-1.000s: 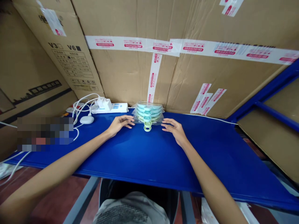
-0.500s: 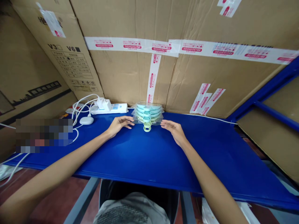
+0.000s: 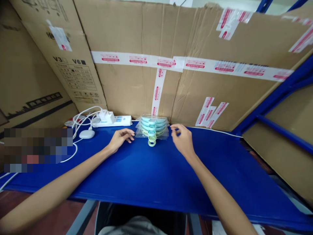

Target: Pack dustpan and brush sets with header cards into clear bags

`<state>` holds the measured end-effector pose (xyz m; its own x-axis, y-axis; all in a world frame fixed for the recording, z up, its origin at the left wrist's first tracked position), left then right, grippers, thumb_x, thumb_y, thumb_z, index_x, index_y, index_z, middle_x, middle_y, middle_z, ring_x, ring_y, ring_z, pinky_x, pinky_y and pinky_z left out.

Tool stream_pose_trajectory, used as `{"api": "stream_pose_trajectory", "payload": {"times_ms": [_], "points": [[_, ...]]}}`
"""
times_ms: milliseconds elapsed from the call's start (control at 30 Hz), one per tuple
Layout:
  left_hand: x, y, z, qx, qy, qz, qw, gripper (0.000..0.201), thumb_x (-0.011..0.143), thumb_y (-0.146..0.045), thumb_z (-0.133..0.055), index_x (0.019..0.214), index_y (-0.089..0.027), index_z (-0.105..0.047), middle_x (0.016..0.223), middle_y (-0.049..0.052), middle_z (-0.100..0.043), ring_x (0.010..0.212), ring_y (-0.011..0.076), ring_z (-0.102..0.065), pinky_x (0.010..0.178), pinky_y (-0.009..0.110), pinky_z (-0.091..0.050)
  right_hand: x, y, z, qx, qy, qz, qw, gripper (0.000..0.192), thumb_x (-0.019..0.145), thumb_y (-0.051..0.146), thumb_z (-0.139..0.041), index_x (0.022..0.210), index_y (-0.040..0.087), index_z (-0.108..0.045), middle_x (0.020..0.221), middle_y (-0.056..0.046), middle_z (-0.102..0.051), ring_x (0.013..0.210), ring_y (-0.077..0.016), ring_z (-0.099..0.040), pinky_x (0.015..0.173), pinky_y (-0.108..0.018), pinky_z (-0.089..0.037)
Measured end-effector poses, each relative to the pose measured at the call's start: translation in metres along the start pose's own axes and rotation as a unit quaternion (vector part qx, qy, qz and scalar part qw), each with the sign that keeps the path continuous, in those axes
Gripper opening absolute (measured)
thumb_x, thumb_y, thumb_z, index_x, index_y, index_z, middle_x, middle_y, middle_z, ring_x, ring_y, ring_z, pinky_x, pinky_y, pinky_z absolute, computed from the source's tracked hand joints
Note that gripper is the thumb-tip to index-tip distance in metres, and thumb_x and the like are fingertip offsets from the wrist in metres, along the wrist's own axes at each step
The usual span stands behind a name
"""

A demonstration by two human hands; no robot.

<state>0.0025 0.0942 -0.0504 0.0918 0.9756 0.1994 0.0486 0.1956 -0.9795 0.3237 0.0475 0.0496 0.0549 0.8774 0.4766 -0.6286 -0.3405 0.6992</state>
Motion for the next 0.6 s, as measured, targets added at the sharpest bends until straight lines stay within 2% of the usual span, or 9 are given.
{"api": "stream_pose_trajectory", "payload": {"times_ms": [67, 133, 200, 300, 467, 600], "points": [[0.001, 0.0, 0.0, 0.011, -0.004, -0.003, 1.0, 0.023, 0.078, -0.033, -0.075, 0.088, -0.013, -0.075, 0.08, 0.007, -0.075, 0.063, 0.0166, -0.072, 0.054, 0.026, -0.059, 0.004, 0.048, -0.015, -0.135, 0.049, 0.073, 0.987, 0.038, 0.092, 0.04, -0.065, 0.126, 0.023, -0.067, 0.121, -0.009, -0.071, 0.082, -0.0209, -0.073, 0.086, -0.044, -0.06], [0.002, -0.001, -0.001, 0.013, -0.007, -0.01, 1.0, 0.02, 0.078, -0.03, -0.072, 0.088, -0.013, -0.074, 0.08, 0.006, -0.075, 0.062, 0.016, -0.072, 0.053, 0.025, -0.058, 0.006, 0.08, -0.038, -0.256, 0.104, 0.074, 0.958, 0.055, 0.09, 0.049, -0.071, 0.137, 0.023, -0.06, 0.129, -0.014, -0.064, 0.089, -0.0275, -0.074, 0.085, -0.046, -0.058], [0.001, -0.003, -0.002, 0.014, -0.011, -0.014, 1.0, 0.017, 0.079, -0.028, -0.069, 0.088, -0.013, -0.073, 0.081, 0.006, -0.075, 0.062, 0.0156, -0.071, 0.051, 0.024, -0.057, 0.007, 0.093, -0.059, -0.339, 0.145, 0.051, 0.928, 0.06, 0.09, 0.049, -0.073, 0.14, 0.019, -0.058, 0.134, -0.018, -0.058, 0.094, -0.032, -0.074, 0.083, -0.046, -0.057], [-0.001, -0.004, -0.005, 0.014, -0.007, -0.012, 1.0, 0.013, 0.081, -0.023, -0.066, 0.086, -0.013, -0.072, 0.077, 0.005, -0.073, 0.059, 0.0149, -0.07, 0.049, 0.024, -0.057, 0.01, 0.089, -0.077, -0.368, 0.161, 0.024, 0.916, 0.046, 0.093, 0.042, -0.07, 0.133, 0.019, -0.065, 0.134, -0.018, -0.056, 0.099, -0.0316, -0.073, 0.086, -0.043, -0.056], [-0.005, -0.004, -0.015, 0.032, 0.034, -0.008, 0.999, 0.014, 0.082, -0.011, -0.059, 0.087, -0.013, -0.071, 0.07, 0.002, -0.07, 0.056, 0.0129, -0.068, 0.049, 0.022, -0.056, 0.015, 0.066, -0.083, -0.35, 0.188, -0.003, 0.918, 0.027, 0.095, 0.039, -0.068, 0.104, 0.017, -0.079, 0.122, -0.018, -0.062, 0.111, -0.0309, -0.068, 0.093, -0.038, -0.053], [-0.008, -0.004, -0.017, 0.049, 0.05, 0.004, 0.998, 0.018, 0.083, -0.006, -0.053, 0.088, -0.013, -0.07, 0.064, 0.0, -0.068, 0.052, 0.012, -0.066, 0.05, 0.021, -0.056, 0.016, 0.062, -0.088, -0.358, 0.21, 0.009, 0.91, 0.027, 0.098, 0.033, -0.062, 0.089, 0.014, -0.079, 0.111, -0.018, -0.067, 0.11, -0.0307, -0.065, 0.093, -0.036, -0.051]]}}
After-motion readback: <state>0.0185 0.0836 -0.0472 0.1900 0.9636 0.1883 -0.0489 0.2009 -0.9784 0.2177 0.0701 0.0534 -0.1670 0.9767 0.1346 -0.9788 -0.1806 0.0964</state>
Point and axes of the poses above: each hand's wrist, its own x-axis towards the middle knuckle, its own z-axis out of the back of the hand, y = z × x, the point moved 5 cm from there along x, towards the middle knuckle
